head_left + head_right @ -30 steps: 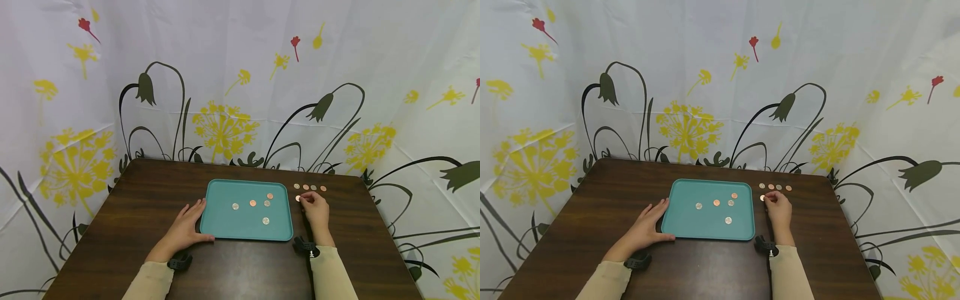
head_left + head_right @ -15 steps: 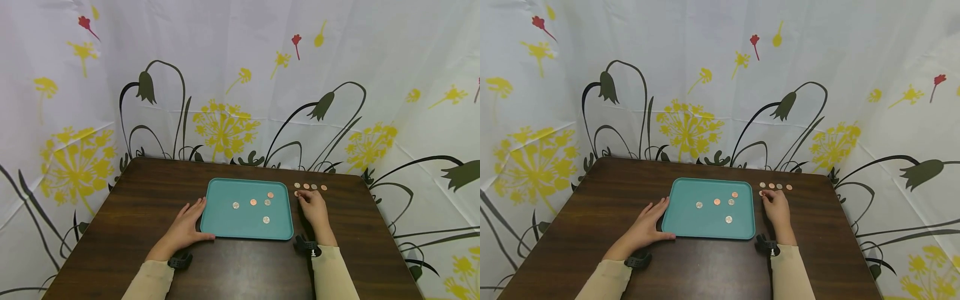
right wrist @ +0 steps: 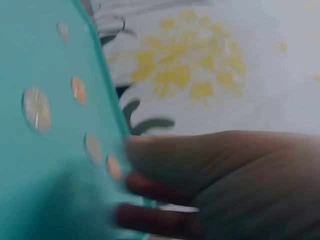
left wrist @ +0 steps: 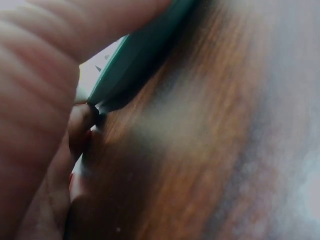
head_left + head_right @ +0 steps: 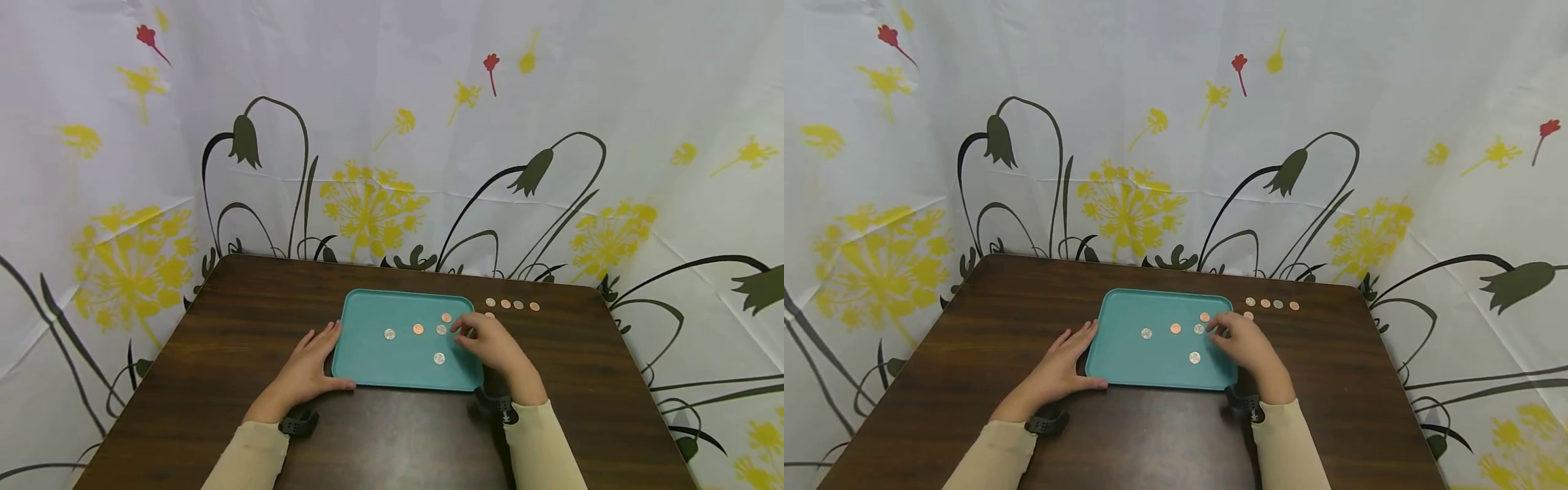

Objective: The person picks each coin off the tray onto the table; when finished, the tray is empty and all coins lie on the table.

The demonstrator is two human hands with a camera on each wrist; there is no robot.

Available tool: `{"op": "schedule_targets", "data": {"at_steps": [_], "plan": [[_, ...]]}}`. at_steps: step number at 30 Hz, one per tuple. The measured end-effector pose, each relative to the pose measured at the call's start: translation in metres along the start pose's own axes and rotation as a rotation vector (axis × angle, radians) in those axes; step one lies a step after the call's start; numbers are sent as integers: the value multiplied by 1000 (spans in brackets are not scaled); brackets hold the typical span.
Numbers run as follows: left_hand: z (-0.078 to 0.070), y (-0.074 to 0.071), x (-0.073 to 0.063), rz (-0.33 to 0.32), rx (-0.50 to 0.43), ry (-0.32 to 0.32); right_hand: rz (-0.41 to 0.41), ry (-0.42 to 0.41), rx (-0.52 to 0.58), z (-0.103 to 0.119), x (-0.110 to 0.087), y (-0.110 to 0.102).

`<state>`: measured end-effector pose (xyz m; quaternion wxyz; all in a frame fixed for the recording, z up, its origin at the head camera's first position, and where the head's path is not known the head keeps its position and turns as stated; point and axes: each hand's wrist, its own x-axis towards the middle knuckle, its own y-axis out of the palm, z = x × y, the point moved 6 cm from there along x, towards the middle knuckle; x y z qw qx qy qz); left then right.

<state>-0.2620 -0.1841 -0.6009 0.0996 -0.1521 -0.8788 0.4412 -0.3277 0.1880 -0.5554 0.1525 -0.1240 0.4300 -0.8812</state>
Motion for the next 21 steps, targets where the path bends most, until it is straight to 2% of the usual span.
{"op": "schedule_targets", "data": {"at_steps": [3, 6, 11, 21], "plan": [[-1, 2, 0, -3, -9, 2, 146, -30, 29, 12, -2, 12], [-2, 2, 0, -13, -12, 4, 217, -27, 28, 16, -4, 20], [-2, 1, 1, -9, 3, 8, 278, -15, 48, 14, -2, 31], [-1, 2, 1, -13, 2, 9, 310, -48, 43, 15, -2, 34]]}}
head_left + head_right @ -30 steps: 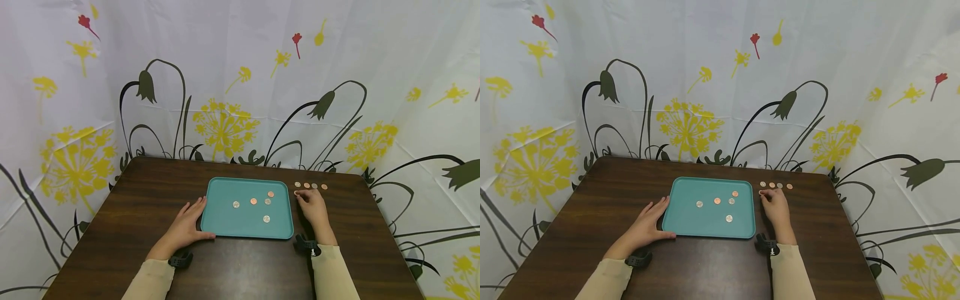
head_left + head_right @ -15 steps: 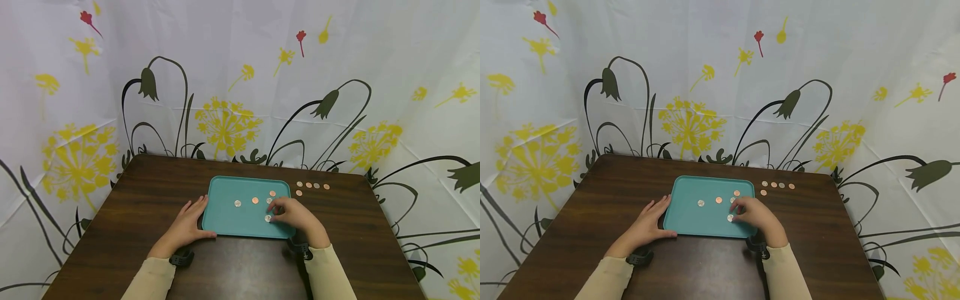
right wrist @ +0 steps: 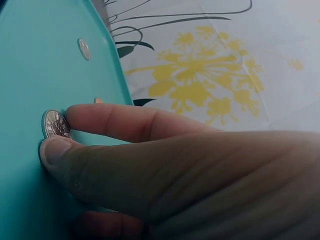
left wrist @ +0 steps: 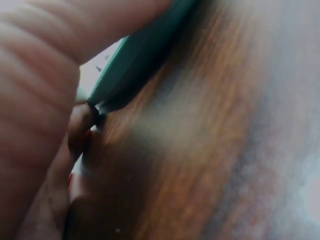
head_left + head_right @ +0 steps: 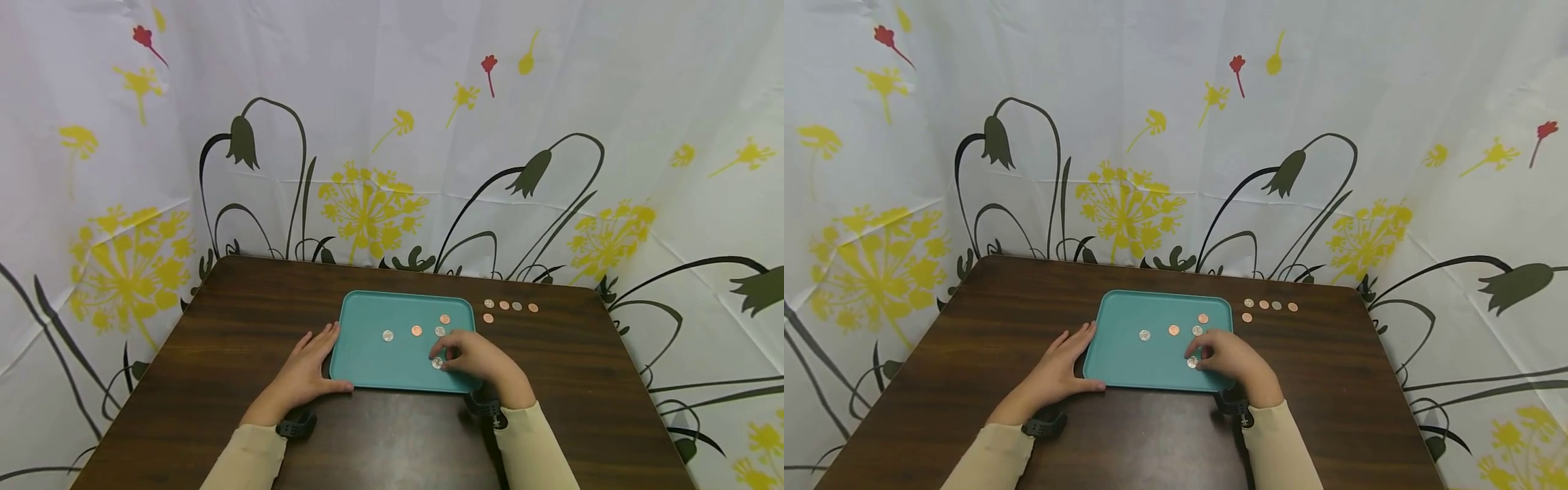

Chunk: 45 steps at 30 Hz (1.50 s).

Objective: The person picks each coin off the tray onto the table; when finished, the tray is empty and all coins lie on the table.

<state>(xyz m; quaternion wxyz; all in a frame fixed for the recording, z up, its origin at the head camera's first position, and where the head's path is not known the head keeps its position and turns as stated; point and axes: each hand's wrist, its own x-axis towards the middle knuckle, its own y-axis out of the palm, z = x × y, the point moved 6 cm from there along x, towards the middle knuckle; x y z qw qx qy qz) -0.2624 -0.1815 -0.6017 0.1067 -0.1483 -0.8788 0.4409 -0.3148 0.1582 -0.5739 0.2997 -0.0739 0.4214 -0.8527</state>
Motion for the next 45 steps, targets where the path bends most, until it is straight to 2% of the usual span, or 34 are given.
{"op": "schedule_targets", "data": {"at_steps": [10, 17, 21, 25, 30, 35, 38, 42, 45], "plan": [[0, 1, 1, 8, 1, -1, -3, 20, 15, 0, 0, 2], [1, 1, -1, 5, -3, 1, -64, -23, 30, 2, -4, -1], [1, 1, -2, 10, -10, -3, -187, -49, 2, -2, -5, -13], [0, 1, -1, 8, -4, -1, -403, -25, -20, -17, -12, -35], [-2, 0, 1, 5, -1, 6, -684, 90, 47, -53, -32, -58], [-1, 0, 0, 0, 3, 9, -910, 261, 60, -86, -54, -72], [-1, 0, 0, -11, 4, 14, -967, 347, 162, -103, -60, -74], [-1, -1, 0, -20, 4, 15, -956, 402, 294, -117, -58, -70], [0, 0, 0, -18, 4, 14, -951, 423, 230, -120, -57, -68]]}}
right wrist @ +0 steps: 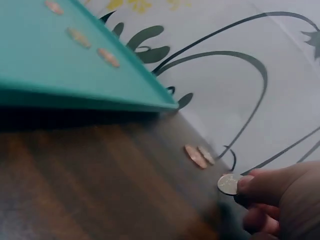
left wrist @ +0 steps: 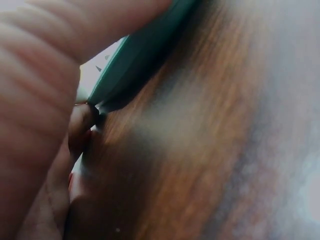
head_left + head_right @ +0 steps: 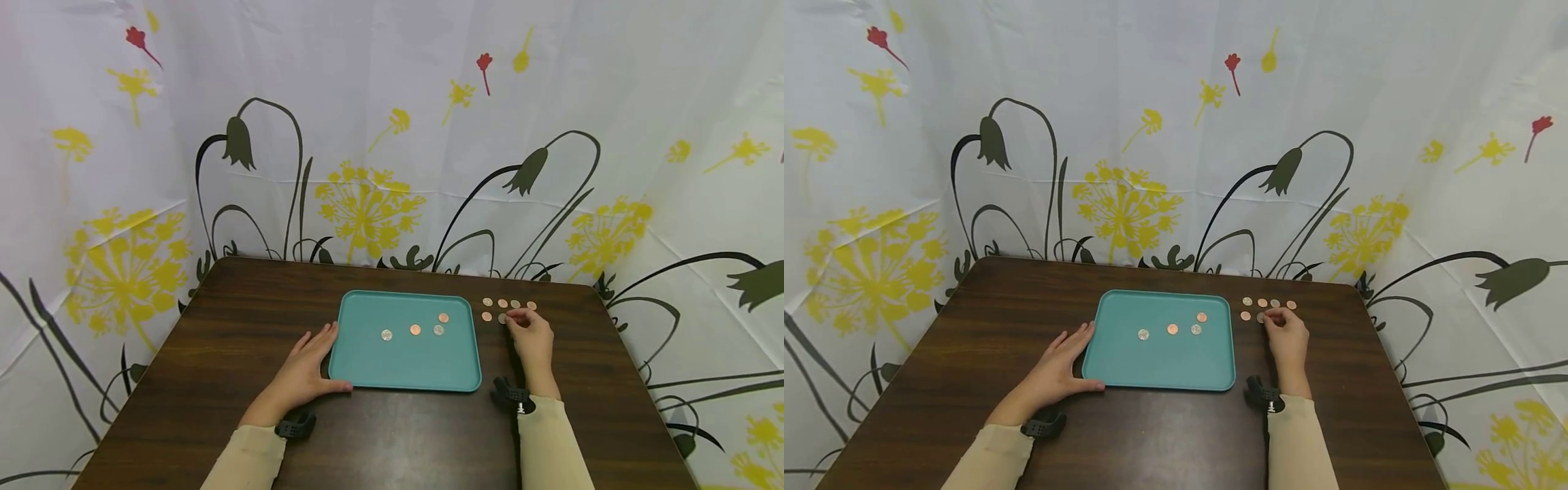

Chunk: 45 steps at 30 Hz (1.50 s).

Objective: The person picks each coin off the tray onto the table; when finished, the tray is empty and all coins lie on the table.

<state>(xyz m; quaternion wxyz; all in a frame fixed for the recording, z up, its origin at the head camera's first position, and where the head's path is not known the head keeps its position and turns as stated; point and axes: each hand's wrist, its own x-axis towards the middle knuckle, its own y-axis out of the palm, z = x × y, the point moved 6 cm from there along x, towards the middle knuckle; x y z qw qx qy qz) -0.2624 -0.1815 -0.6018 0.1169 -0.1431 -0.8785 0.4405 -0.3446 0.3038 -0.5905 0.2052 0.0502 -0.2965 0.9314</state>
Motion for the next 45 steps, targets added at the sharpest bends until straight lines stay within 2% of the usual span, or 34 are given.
{"op": "schedule_targets", "data": {"at_steps": [3, 8, 18, 39, 45], "plan": [[1, 0, 0, 0, -1, 0, -27, -35, -83, 0, 0, 1], [0, 0, 0, -2, -7, -1, -39, -61, -108, 1, 0, 2], [-1, 0, 0, 15, -13, -11, 10, -87, -242, 12, -4, 4], [0, -1, 0, 20, -19, -23, 0, -40, -229, 6, -2, 3], [1, 0, 1, 22, -11, -25, -6, -54, -217, 13, -3, 2]]}}
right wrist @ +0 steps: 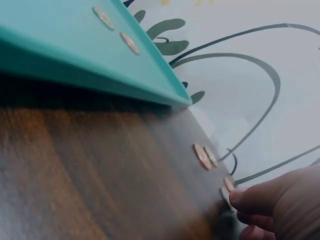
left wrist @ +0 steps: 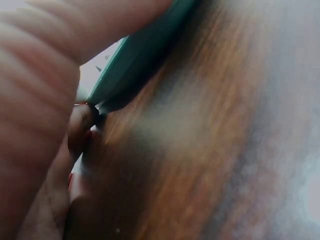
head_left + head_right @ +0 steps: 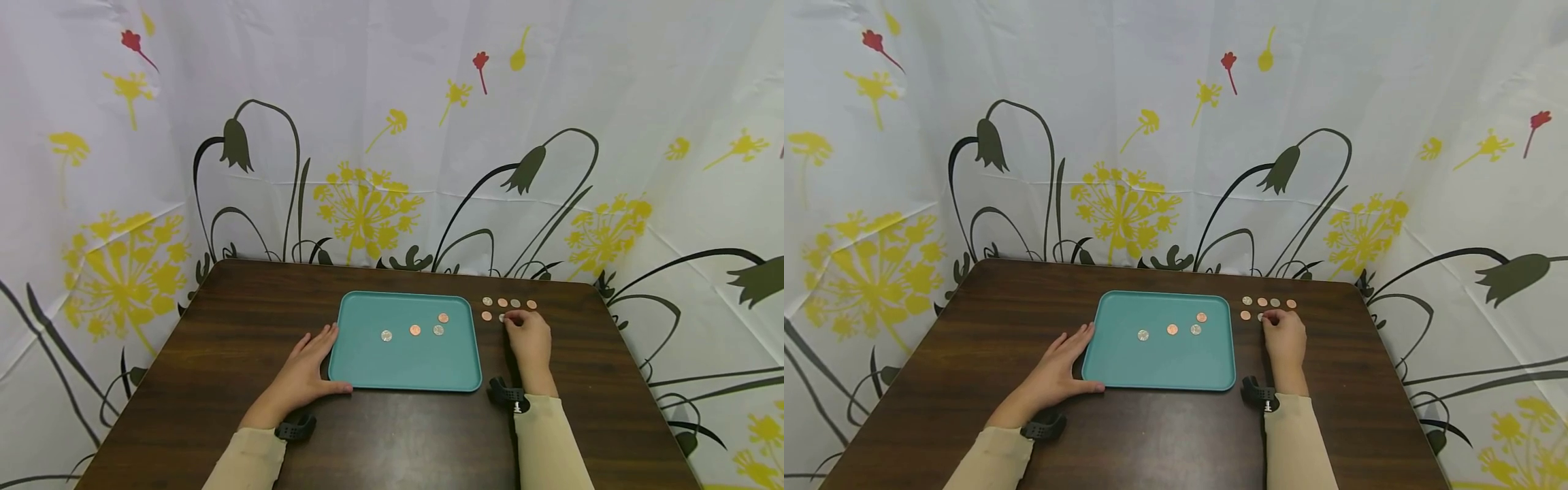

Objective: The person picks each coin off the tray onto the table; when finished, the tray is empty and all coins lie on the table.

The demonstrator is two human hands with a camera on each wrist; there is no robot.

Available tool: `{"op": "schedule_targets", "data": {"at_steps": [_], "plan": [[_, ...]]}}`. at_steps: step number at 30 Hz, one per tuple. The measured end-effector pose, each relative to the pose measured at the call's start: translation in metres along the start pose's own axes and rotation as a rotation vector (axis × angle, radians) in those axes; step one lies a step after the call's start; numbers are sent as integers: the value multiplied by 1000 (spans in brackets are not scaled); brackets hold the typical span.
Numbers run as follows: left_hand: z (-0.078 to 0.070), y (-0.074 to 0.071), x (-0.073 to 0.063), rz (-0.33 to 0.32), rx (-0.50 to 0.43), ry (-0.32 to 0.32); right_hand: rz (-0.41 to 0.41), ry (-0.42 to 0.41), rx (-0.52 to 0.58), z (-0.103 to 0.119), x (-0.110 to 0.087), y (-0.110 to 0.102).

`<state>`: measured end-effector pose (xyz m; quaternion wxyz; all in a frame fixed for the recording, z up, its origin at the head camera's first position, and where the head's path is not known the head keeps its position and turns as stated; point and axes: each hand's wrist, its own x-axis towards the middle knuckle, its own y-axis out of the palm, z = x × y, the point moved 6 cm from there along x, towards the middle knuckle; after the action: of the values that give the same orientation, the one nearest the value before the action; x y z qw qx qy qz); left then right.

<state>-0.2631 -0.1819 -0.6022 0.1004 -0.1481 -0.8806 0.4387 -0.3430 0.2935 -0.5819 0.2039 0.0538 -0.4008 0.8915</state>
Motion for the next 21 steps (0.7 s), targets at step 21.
{"op": "schedule_targets", "data": {"at_steps": [21], "plan": [[0, -1, 0, -12, 2, 6, 319, -280, 116, 87, -30, 51]]}}
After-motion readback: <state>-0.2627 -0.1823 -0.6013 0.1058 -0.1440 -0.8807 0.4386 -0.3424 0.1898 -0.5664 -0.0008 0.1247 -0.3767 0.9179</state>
